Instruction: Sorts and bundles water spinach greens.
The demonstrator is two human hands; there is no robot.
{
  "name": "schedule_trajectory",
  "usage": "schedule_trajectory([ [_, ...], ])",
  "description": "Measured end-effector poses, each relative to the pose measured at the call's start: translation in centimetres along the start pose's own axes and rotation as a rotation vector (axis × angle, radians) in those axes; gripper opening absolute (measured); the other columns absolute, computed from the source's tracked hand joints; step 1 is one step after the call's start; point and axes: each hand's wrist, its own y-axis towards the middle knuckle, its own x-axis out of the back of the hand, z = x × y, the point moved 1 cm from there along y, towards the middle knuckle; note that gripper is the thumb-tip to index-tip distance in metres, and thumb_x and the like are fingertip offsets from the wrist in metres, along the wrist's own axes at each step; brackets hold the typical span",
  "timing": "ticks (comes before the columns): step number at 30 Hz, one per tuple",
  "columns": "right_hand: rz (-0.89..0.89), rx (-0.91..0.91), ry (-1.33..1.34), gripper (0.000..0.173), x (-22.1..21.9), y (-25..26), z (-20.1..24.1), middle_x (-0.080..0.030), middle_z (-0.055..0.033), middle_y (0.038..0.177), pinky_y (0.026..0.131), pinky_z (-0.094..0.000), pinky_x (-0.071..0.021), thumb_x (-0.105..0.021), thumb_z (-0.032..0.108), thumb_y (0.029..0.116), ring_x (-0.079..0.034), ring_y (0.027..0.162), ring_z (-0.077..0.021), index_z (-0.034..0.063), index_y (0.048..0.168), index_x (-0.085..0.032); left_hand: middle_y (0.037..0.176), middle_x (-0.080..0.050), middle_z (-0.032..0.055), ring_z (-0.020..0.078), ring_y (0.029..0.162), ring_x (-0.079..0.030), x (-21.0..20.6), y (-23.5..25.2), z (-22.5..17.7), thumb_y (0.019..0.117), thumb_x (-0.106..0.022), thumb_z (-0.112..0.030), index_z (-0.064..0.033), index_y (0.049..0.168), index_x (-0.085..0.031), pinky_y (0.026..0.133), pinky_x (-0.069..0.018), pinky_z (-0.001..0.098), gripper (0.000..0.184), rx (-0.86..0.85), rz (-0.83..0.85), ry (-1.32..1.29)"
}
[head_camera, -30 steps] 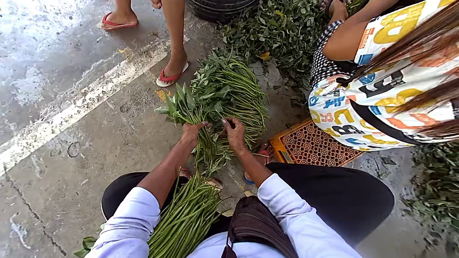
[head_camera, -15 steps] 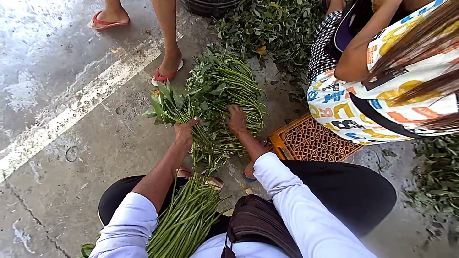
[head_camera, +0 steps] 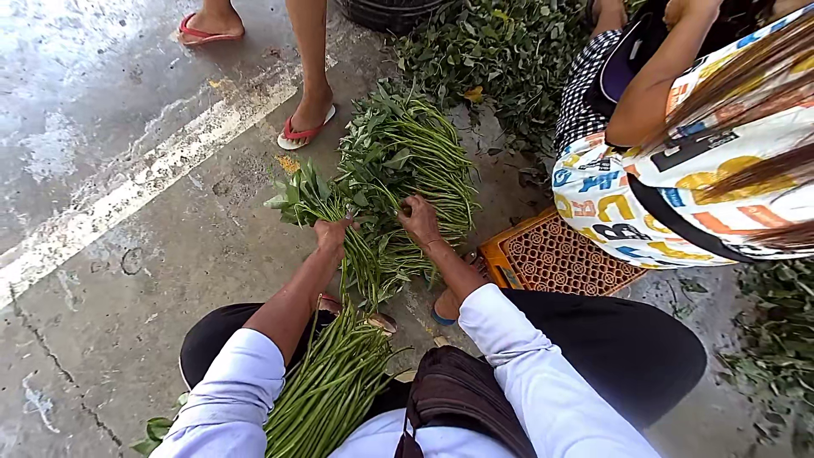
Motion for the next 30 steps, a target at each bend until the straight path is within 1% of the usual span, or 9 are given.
schedule_trajectory([
  [3, -0.013, -0.028, -0.022, 0.027, -0.2, 0.0, -0.1, -0.067, -0.024, 0.111, 0.09, -0.0545, -0.0537, -0.066, 0.017, 0.0988, -0.068, 0.1, -0.0385, -0.004, 0.116, -0.07, 0.108, -0.064, 0.0201, 0.0243, 0.078, -0.069, 0.0, 0.2, 0.1, 0.095, -0.066, 0.003, 0.0019, 0.14, -0.041, 0.07, -0.0609, 0.0376, 0.051, 0.005, 0.008, 0.012],
  [9, 0.001, -0.155, -0.001, 0.03, -2.9, 0.9, -1.4, -0.065, -0.0254, 0.128, 0.101, -0.0571, -0.0501, -0.066, 0.017, 0.0997, -0.064, 0.118, -0.0408, -0.0046, 0.121, -0.067, 0.113, -0.062, 0.021, 0.0245, 0.082, -0.068, 0.0, 0.1, 0.1, 0.094, -0.065, 0.007, 0.0017, 0.141, -0.04, 0.074, -0.0602, 0.0374, 0.054, 0.007, 0.032, 0.045],
  [14, 0.102, -0.188, -0.015, 0.038, -5.4, 0.9, -0.8, -0.063, -0.0259, 0.13, 0.101, -0.0584, -0.0497, -0.068, 0.02, 0.0987, -0.063, 0.12, -0.0417, -0.0037, 0.128, -0.065, 0.113, -0.061, 0.0207, 0.0242, 0.084, -0.068, 0.0, 0.5, 0.3, 0.0929, -0.065, 0.008, 0.0025, 0.14, -0.041, 0.075, -0.0603, 0.0369, 0.053, 0.03, 0.021, 0.038],
  [17, 0.12, -0.214, 0.034, 0.035, -6.2, 0.8, -0.6, -0.063, -0.0261, 0.126, 0.1, -0.0579, -0.0493, -0.071, 0.021, 0.0963, -0.062, 0.117, -0.0412, -0.0021, 0.123, -0.069, 0.115, -0.06, 0.0215, 0.025, 0.086, -0.068, 0.1, 0.6, 0.4, 0.0928, -0.064, 0.009, 0.0021, 0.142, -0.039, 0.076, -0.06, 0.0375, 0.055, 0.031, 0.025, 0.037],
  [20, 0.113, -0.166, 0.153, 0.033, -4.9, -0.5, 1.1, -0.066, -0.0272, 0.115, 0.099, -0.0572, -0.0489, -0.067, 0.02, 0.0993, -0.065, 0.11, -0.0411, -0.0065, 0.12, -0.067, 0.12, -0.06, 0.0223, 0.0262, 0.093, -0.067, 0.1, 0.4, 0.3, 0.0931, -0.064, 0.009, 0.0023, 0.144, -0.037, 0.081, -0.0589, 0.0391, 0.058, 0.052, 0.052, 0.084],
  [23, 0.164, -0.097, 0.259, 0.032, -3.5, -2.7, 3.3, -0.07, -0.0242, 0.105, 0.092, -0.0547, -0.0542, -0.063, 0.02, 0.1026, -0.069, 0.097, -0.0369, -0.006, 0.121, -0.063, 0.126, -0.061, 0.0221, 0.0269, 0.107, -0.066, 0.0, 0.3, 0.7, 0.0917, -0.069, 0.005, 0.0033, 0.143, -0.041, 0.092, -0.0561, 0.0419, 0.058, 0.067, 0.15, 0.125],
  [25, 0.173, -0.04, 0.272, 0.03, -2.6, -4.7, 4.7, -0.069, -0.0254, 0.109, 0.093, -0.0558, -0.0539, -0.061, 0.017, 0.1039, -0.069, 0.1, -0.038, -0.0065, 0.122, -0.063, 0.13, -0.06, 0.0211, 0.0254, 0.114, -0.063, -0.3, -0.2, 0.8, 0.0938, -0.07, -0.001, 0.0037, 0.142, -0.043, 0.098, -0.0535, 0.042, 0.056, 0.058, 0.233, 0.108],
  [28, 0.127, 0.086, 0.219, 0.029, -1.4, -6.8, 5.3, -0.065, -0.0275, 0.125, 0.102, -0.0559, -0.0499, -0.058, 0.008, 0.1039, -0.065, 0.115, -0.0413, -0.0073, 0.128, -0.063, 0.126, -0.063, 0.0179, 0.0226, 0.11, -0.065, -0.6, -0.9, 1.0, 0.0948, -0.071, -0.006, 0.0026, 0.139, -0.046, 0.096, -0.0543, 0.0401, 0.052, 0.055, 0.33, 0.101],
  [30, 0.11, 0.143, 0.186, 0.025, -1.3, -7.3, 4.9, -0.066, -0.0276, 0.124, 0.102, -0.0548, -0.0509, -0.058, 0.005, 0.103, -0.066, 0.114, -0.0415, -0.0086, 0.123, -0.065, 0.124, -0.067, 0.0156, 0.0224, 0.108, -0.067, -0.6, -1.5, 0.9, 0.0919, -0.074, -0.005, 0.0001, 0.139, -0.049, 0.094, -0.0555, 0.0408, 0.053, 0.056, 0.369, 0.12],
])
